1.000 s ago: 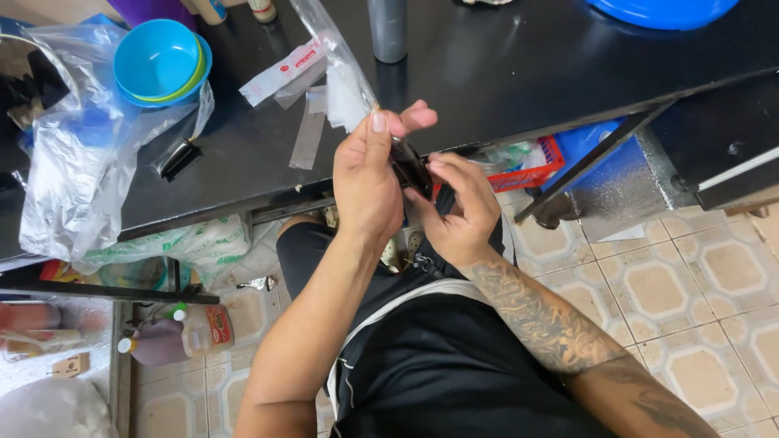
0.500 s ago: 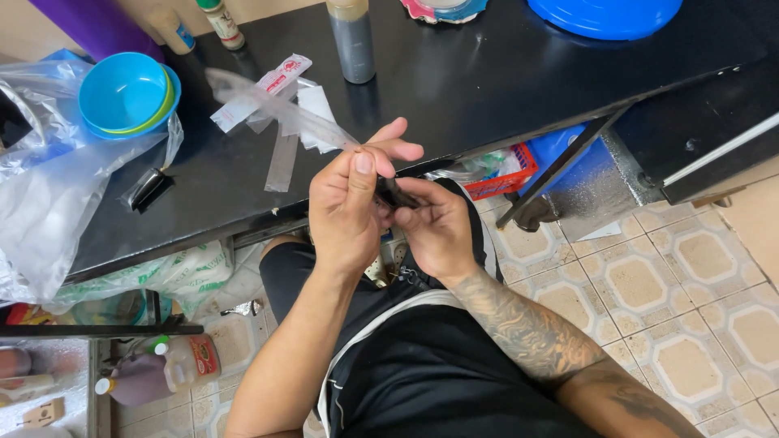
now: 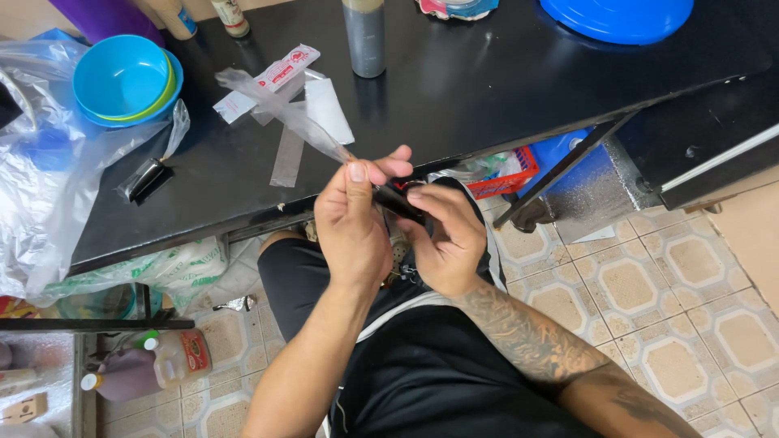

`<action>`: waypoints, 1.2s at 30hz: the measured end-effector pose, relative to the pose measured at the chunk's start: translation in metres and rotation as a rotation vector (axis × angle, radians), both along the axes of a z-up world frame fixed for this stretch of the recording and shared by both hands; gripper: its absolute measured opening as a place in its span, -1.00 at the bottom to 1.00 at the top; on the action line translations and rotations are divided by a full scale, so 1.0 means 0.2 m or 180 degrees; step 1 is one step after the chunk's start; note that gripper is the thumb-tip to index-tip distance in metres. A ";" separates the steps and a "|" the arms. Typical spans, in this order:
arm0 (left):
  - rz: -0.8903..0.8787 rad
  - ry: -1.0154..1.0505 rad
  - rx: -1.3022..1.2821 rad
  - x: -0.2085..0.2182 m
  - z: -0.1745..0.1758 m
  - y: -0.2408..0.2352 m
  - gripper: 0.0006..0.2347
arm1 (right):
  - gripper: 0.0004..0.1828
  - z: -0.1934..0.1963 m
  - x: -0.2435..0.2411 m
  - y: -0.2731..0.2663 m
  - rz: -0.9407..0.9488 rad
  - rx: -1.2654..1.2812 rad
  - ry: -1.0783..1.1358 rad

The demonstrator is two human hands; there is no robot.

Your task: The person sits at a table and repeatedly fills small plastic sachets with a dark liquid from a squeeze bottle. They open the sachets, dispense the liquid, and then seal them by hand. The filled sachets are placed on the table.

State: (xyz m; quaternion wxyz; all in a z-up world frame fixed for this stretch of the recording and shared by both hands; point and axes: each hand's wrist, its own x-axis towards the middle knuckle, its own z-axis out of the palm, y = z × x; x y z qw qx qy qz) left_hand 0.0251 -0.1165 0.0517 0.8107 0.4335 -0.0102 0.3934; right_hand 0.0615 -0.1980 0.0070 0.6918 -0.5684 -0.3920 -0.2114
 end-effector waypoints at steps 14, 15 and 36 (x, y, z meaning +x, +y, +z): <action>0.0147 0.0162 -0.0155 -0.03 -0.10 0.07 -0.76 | -0.67 -0.06 -0.02 0.02 -0.0031 -0.0617 0.0147; 0.0064 0.0155 -0.0111 -0.03 -0.10 0.07 -0.76 | -0.70 -0.08 -0.01 0.02 0.0847 -0.0323 0.1191; 0.0165 0.0442 -0.0209 0.00 -0.16 0.09 -0.77 | -0.52 -0.14 0.03 0.01 0.0796 -0.0718 0.1462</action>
